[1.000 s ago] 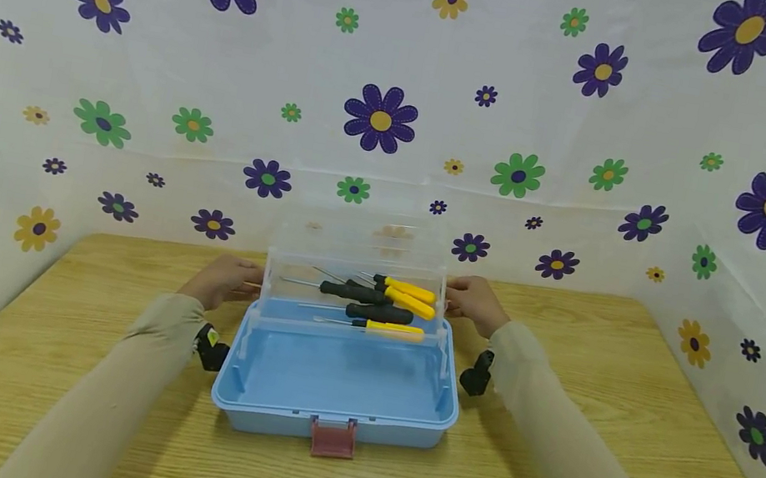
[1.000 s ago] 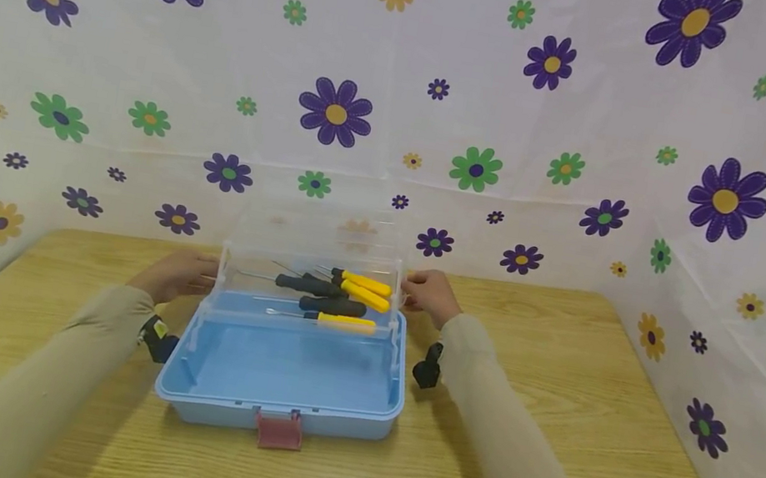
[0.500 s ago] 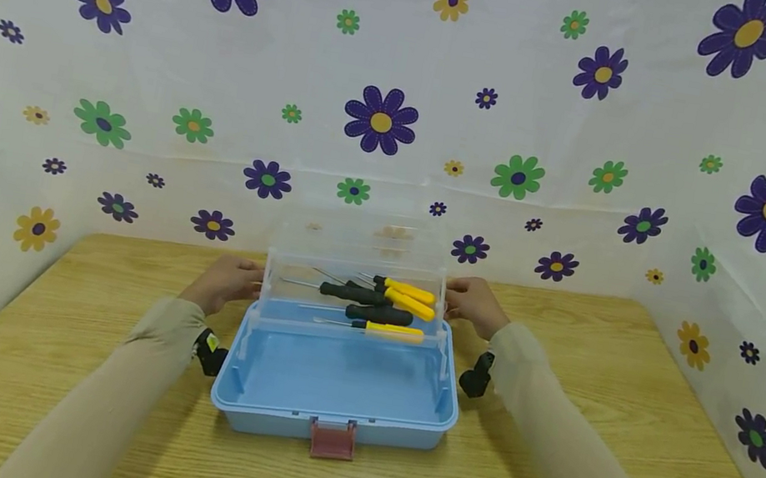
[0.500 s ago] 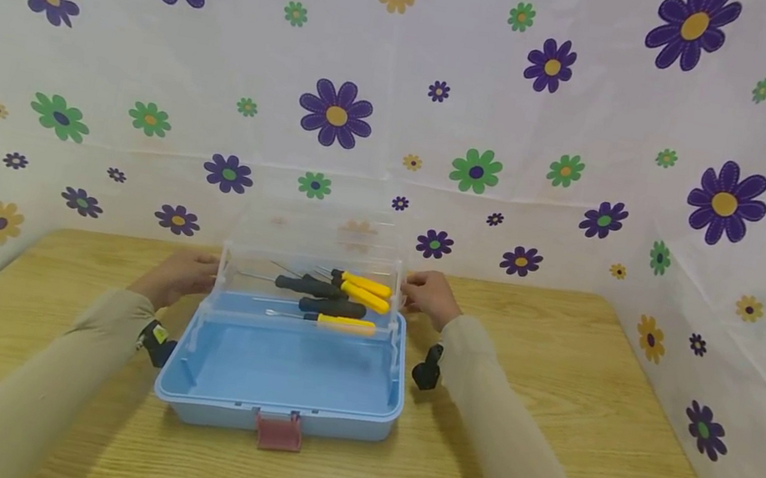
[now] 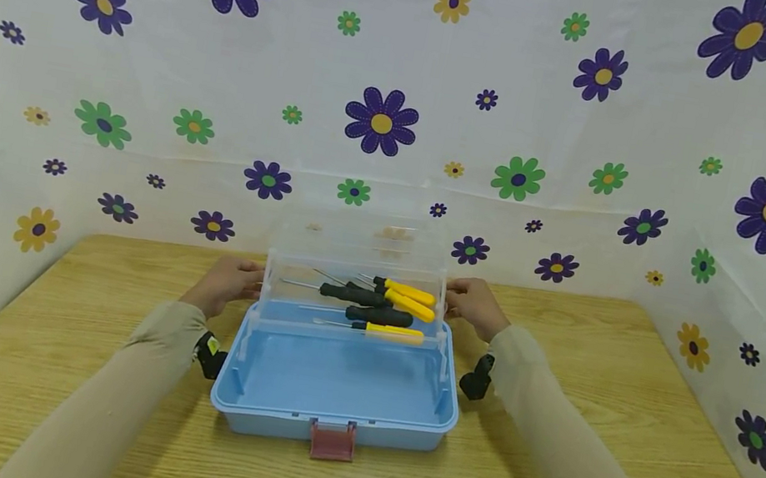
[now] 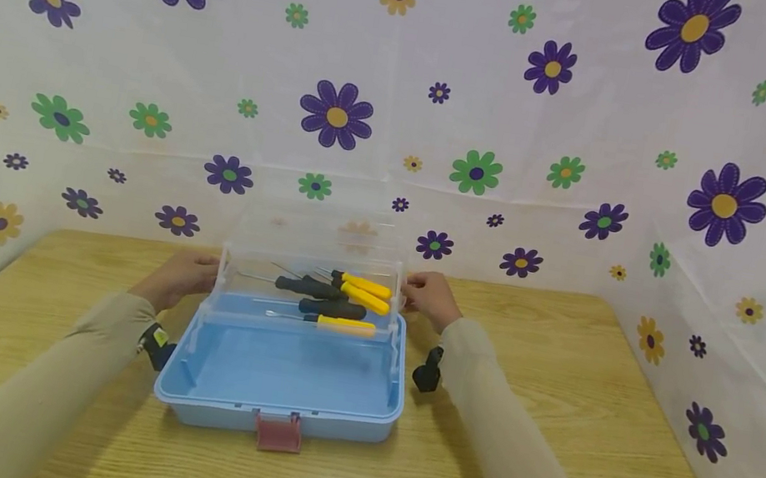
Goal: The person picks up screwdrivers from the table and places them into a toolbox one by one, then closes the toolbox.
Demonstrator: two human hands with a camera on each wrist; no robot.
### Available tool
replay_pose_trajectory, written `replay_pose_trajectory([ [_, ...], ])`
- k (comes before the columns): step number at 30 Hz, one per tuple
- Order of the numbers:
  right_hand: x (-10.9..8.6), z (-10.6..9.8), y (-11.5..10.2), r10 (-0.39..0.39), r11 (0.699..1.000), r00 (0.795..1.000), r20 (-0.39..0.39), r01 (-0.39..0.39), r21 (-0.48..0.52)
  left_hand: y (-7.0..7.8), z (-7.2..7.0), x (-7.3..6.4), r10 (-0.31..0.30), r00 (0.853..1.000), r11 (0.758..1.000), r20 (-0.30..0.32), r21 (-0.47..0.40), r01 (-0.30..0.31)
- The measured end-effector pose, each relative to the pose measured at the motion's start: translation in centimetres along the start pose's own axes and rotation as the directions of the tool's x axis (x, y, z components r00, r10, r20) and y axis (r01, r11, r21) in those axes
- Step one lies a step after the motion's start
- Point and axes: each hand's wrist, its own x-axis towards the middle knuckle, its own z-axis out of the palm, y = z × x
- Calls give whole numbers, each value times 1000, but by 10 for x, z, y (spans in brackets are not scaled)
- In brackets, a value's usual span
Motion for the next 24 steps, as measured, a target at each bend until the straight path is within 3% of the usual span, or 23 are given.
replay_pose_trajectory([
  [24, -1, -1, 1, -44, 999, 998, -38, 44, 0, -2, 6, 2, 35, 999, 999, -32, -28, -36],
])
